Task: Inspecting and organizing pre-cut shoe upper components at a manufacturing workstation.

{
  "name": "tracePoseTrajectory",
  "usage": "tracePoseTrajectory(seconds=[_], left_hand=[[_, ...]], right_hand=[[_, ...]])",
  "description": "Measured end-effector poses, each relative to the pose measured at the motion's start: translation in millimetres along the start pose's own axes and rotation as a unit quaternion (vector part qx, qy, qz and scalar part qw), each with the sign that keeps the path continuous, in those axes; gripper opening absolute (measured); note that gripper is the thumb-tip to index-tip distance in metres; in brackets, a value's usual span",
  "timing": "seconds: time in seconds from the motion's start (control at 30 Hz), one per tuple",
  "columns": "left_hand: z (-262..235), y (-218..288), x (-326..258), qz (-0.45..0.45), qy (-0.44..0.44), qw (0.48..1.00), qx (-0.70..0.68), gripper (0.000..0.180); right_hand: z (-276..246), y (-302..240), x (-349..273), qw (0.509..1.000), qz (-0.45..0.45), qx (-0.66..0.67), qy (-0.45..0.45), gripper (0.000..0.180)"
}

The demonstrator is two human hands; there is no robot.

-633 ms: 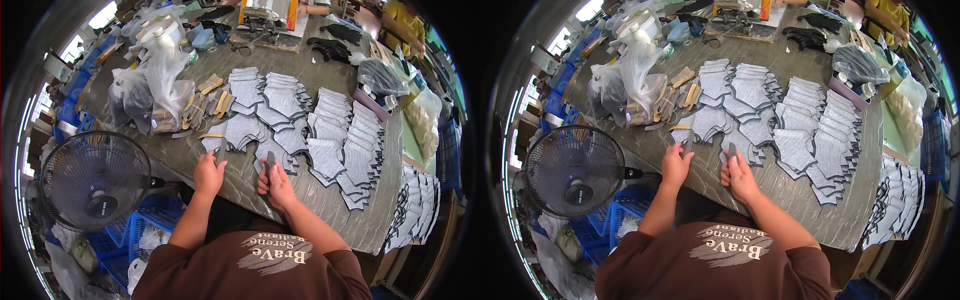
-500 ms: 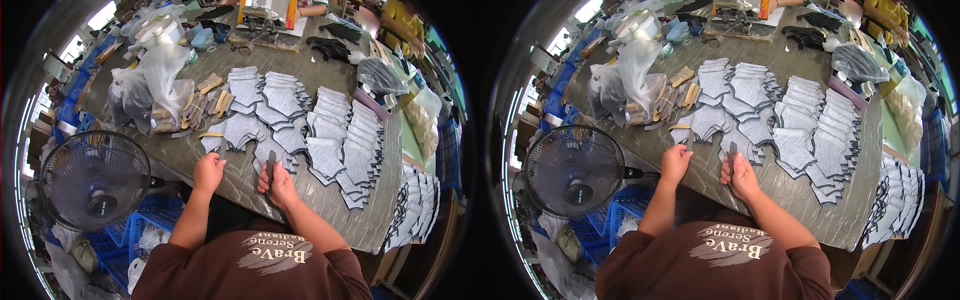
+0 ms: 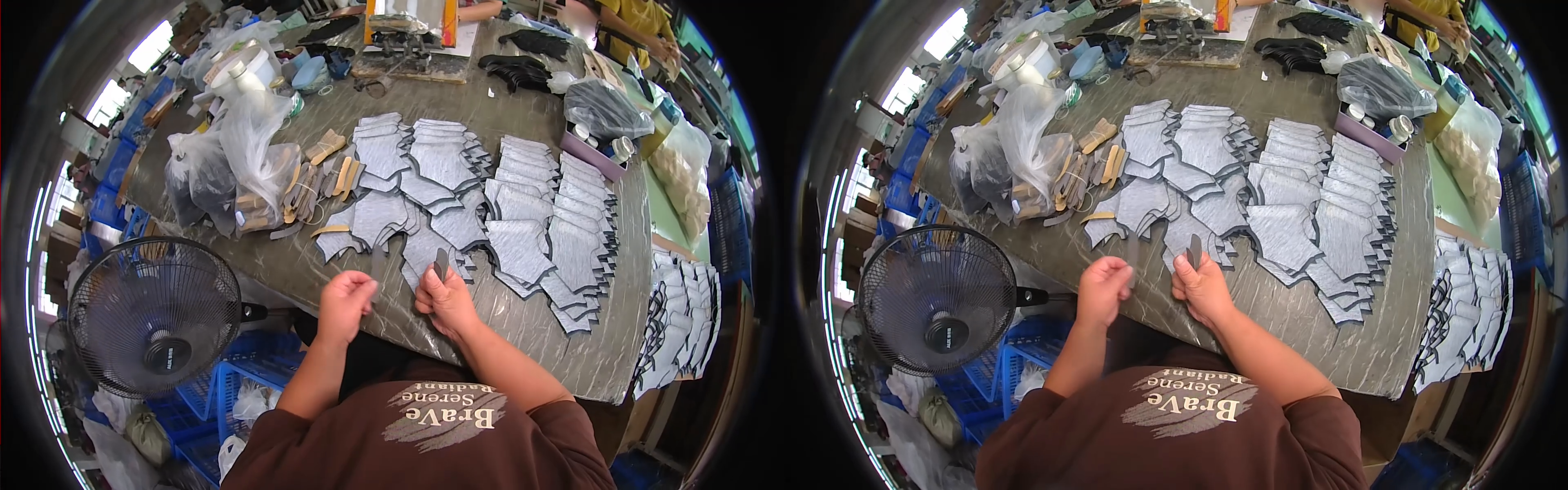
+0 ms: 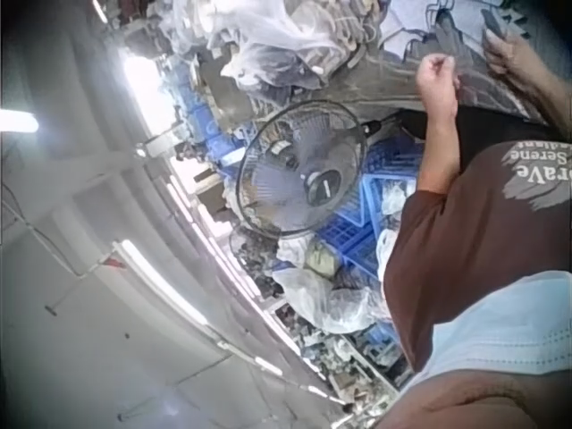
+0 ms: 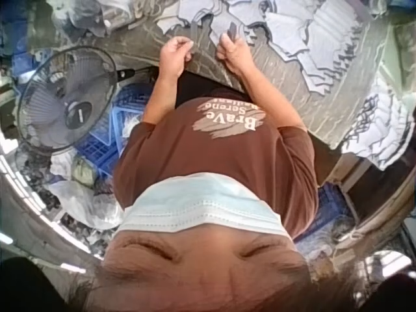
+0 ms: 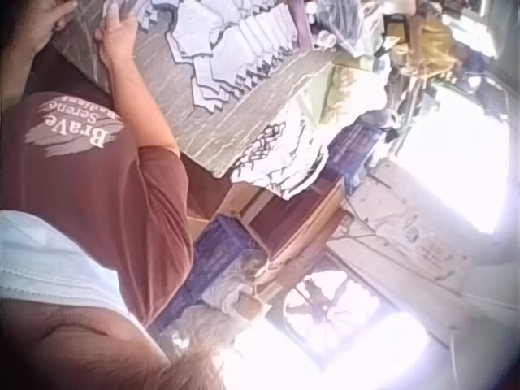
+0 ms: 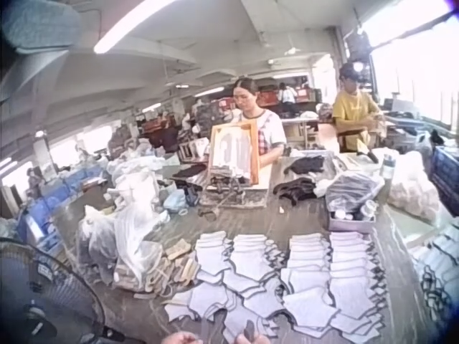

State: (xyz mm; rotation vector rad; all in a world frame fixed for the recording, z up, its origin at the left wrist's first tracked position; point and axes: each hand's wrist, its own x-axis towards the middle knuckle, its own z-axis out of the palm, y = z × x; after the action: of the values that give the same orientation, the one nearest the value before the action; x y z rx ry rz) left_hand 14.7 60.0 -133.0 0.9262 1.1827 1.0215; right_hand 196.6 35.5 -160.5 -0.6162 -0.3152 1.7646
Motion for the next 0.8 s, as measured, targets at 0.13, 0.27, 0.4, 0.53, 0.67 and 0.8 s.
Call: tracePoseTrajectory(seconds=[0.13,0.27,0.4,0.53,0.67,0.8], left_hand=[[36.1,-4.0,-16.0,-0.066,-0.117,0.991,-0.009,0.005],[27.5,5.2,17.1,0.069,-0.067,0.976,0.193,0.01],[-19.1,32.0,79.8,0.339,0.149,0.693,0.618,0.019],[-59.9,26.7,107.2,0.367,0.132,0.713,0.583,0.013],[-27.0,28.5,62.2,0.114,0.036,0.971,0.206,0.016],[25.1,10.3,18.6,-0.035,-0.189,0.978,0.078,0.014]], right_hand=[[9.5,-4.0,-4.4,0.995,0.007,-0.094,0.021,0.022],[3.0,-5.6,1.8,0.988,-0.072,-0.132,0.028,0.025],[3.9,-6.3,3.9,0.985,-0.115,-0.126,0.007,0.027],[5.7,-7.4,1.8,1.0,0.001,-0.026,-0.017,0.015],[4.8,-9.5,1.9,0.999,0.021,-0.027,-0.001,0.012],[16.8,-9.7,-2.8,0.998,0.021,-0.055,0.005,0.02]])
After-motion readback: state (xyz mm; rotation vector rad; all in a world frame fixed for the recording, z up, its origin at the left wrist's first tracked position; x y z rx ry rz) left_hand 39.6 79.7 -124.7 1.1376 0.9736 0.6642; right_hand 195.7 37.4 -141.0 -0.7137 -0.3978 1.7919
